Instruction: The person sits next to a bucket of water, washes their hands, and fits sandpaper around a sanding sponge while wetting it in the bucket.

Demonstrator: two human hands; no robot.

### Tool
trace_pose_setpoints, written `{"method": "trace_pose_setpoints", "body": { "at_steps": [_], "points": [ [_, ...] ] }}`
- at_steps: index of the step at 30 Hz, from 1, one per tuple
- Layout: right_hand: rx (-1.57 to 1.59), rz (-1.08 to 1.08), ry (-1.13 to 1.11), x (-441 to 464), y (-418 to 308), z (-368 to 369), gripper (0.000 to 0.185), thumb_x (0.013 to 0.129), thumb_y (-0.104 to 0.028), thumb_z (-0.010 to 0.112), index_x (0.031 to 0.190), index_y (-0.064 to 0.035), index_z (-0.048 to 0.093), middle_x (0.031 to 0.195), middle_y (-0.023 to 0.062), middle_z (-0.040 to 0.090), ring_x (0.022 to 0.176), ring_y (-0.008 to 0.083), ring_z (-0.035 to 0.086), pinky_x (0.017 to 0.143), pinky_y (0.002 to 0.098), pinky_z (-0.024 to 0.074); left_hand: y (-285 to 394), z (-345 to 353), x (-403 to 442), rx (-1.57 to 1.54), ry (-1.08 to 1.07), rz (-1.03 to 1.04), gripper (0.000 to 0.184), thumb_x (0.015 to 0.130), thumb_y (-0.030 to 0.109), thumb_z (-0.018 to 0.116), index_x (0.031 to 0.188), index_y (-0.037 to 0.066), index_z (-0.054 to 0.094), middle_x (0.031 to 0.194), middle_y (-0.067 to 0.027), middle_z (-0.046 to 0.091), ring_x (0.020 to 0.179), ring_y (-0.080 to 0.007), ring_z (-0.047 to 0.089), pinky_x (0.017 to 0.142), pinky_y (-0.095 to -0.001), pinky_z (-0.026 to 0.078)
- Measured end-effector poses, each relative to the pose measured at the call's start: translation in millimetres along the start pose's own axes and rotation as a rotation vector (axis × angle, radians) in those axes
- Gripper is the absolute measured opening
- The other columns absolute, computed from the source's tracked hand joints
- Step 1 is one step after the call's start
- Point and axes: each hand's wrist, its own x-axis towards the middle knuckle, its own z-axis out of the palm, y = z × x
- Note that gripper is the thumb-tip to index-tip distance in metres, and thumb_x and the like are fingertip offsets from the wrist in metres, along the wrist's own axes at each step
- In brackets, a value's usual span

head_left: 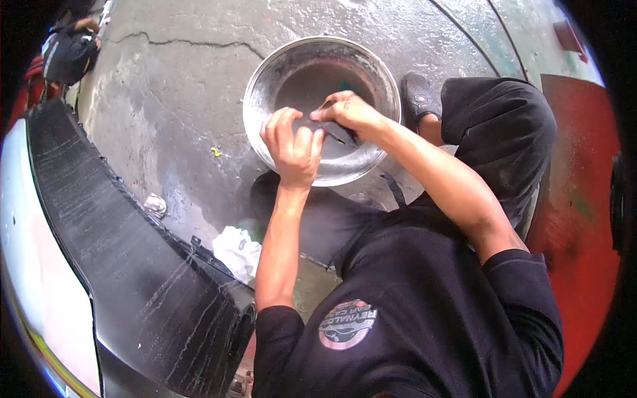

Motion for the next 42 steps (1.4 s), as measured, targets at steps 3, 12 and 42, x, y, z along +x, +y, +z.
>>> {"method": "trace_pose_setpoints", "body": {
  "at_steps": [3,12,42],
  "points": [
    [0.200,0.002,-0.183,-17.5,-32.9,-45.2,0.032,0.092,-0.019,0.075,0.113,0.0038,0.068,0.096,0.0105,0.074,0.077,0.0149,0.070,0.065,0.0287,0.0575,-10.0,1.7,-1.9,0.047,0.071,-0.057,0.038,0.065,0.019,0.091,0.066,0.006,0.055,0.111,-0.0111,0.063,0.110,-0.0312,0.057,0.095,-0.0454,0.042],
    [0.101,0.055,-0.232,-35.6,-22.7,-3.9,0.024,0.087,-0.016,0.078,0.095,0.0054,0.069,0.084,0.0130,0.071,0.075,0.0164,0.069,0.065,0.0312,0.0560,-12.6,-2.2,-2.9,-0.020,-0.033,0.073,0.028,0.063,0.006,0.082,0.071,0.004,0.056,0.107,-0.0108,0.062,0.104,-0.0316,0.060,0.092,-0.0460,0.043],
    [-0.325,-0.449,0.302,-17.4,1.3,25.0,0.033,0.088,-0.027,0.076,0.105,0.0015,0.069,0.101,0.0257,0.072,0.101,0.0409,0.071,0.087,0.0445,0.0544,-8.1,39.1,3.8,-2.026,0.104,-1.250,0.105,0.095,0.081,0.026,0.158,-0.004,0.025,0.163,-0.0213,0.033,0.149,-0.0345,0.033,0.125,-0.0477,0.023]
  ]
}}
